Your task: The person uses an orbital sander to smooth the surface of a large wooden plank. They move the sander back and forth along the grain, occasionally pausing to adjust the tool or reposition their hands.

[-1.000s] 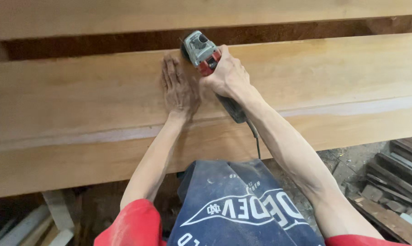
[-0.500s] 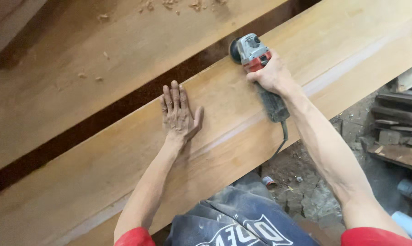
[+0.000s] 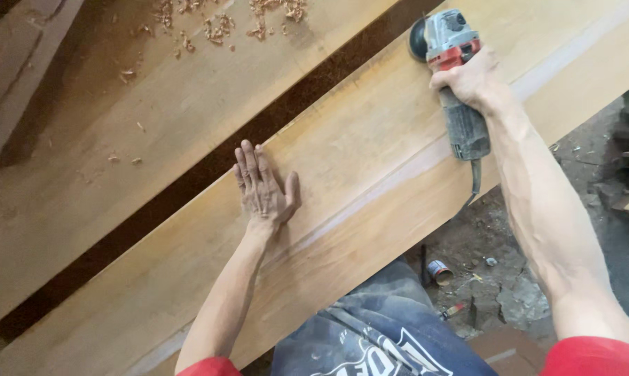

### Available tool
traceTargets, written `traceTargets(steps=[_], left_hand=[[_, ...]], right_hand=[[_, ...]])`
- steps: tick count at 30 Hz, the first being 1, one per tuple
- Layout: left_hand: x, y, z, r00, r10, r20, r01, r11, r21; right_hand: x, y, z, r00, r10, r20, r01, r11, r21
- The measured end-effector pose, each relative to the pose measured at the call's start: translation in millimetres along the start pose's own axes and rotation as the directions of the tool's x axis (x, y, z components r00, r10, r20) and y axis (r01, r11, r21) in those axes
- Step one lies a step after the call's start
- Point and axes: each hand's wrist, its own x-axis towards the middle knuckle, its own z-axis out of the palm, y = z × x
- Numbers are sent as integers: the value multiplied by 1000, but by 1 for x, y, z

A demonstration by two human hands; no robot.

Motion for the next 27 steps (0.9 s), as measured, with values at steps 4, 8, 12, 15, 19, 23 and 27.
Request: traceTargets(steps=[4,8,12,15,19,23,27], left_hand=[[-1,-2,5,994,32,-109,-32,999,2],[-5,-1,-6,946,47,-321,-97,986,-139],[-30,2,-41,882,50,-468,-281,853,-440],[-55,-15,-86,911,237,-339,-368,838,-403],[-70,-42,-129,943,296,-149,-328,902,-281],[-75,-48,-135,949,266,-170,-298,932,-207],[-53,-29,-114,940,316,-131,-339,909,-243]], right_hand=[[-63,-30,53,994,-73,77,72,997,11],[-136,-79,121,980,-23,199,62,979,-192],[-208,-119,172,946,-72,316,134,975,-179],[-251,-144,208,914,-83,396,193,949,-247],[-293,-168,251,823,-155,547,322,920,-223],[-304,-172,267,834,-167,526,315,927,-206],[-282,-154,244,859,-132,495,251,951,-181]])
